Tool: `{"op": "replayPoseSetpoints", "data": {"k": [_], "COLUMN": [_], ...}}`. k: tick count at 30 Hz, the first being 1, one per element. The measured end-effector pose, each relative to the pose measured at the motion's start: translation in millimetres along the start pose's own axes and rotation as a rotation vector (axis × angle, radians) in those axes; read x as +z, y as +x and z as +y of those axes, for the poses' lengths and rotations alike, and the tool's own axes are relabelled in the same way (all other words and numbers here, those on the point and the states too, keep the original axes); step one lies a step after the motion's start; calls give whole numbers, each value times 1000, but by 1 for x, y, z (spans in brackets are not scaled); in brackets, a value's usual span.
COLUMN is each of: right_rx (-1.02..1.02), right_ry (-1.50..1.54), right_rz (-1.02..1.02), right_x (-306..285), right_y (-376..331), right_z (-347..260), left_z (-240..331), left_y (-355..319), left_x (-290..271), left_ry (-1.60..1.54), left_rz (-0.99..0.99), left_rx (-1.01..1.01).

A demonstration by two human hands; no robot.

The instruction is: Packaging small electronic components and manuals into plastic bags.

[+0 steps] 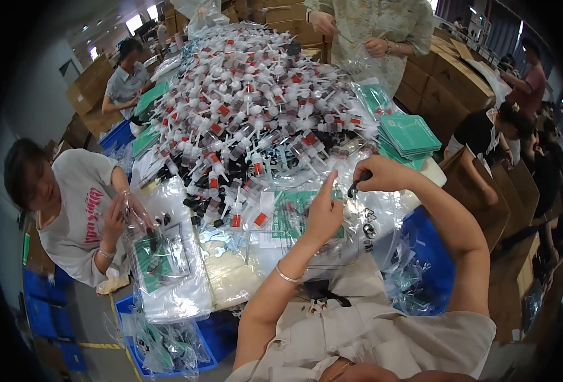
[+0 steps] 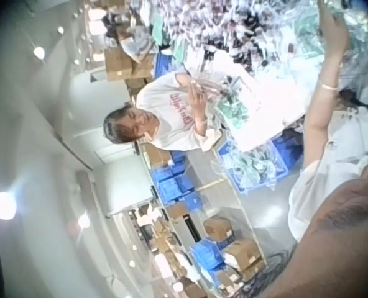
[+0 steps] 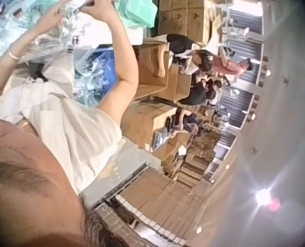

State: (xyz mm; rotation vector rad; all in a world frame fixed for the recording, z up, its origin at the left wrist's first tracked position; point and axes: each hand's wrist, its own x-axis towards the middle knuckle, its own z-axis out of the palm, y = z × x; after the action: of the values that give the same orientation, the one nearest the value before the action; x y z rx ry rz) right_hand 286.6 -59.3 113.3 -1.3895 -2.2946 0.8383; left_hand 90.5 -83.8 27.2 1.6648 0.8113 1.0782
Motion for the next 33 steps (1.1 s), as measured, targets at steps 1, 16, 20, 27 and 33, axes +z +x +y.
{"op": "replayPoseSetpoints", "data": {"k": [1, 16, 20, 27, 33], "right_rx": [-4, -216, -222, -745, -890], "right_ry": [11, -33, 83, -689, -320], "right_rz": [-4, -209, -444, 278, 658], "right_x": [6, 33, -20, -6, -2], "right_y": [-3, 58, 32, 29, 55], "right_z": [0, -66, -83, -111, -136], "left_z": [11, 113, 134, 142, 165], "left_y": [2, 25, 35, 43, 41], "left_x": [-2, -81, -114, -134, -122], "left_ry": [39, 52, -12, -211, -9], "left_rz": [-9, 77, 99, 15, 38], "left_rx": [44, 73, 20, 97, 113]}}
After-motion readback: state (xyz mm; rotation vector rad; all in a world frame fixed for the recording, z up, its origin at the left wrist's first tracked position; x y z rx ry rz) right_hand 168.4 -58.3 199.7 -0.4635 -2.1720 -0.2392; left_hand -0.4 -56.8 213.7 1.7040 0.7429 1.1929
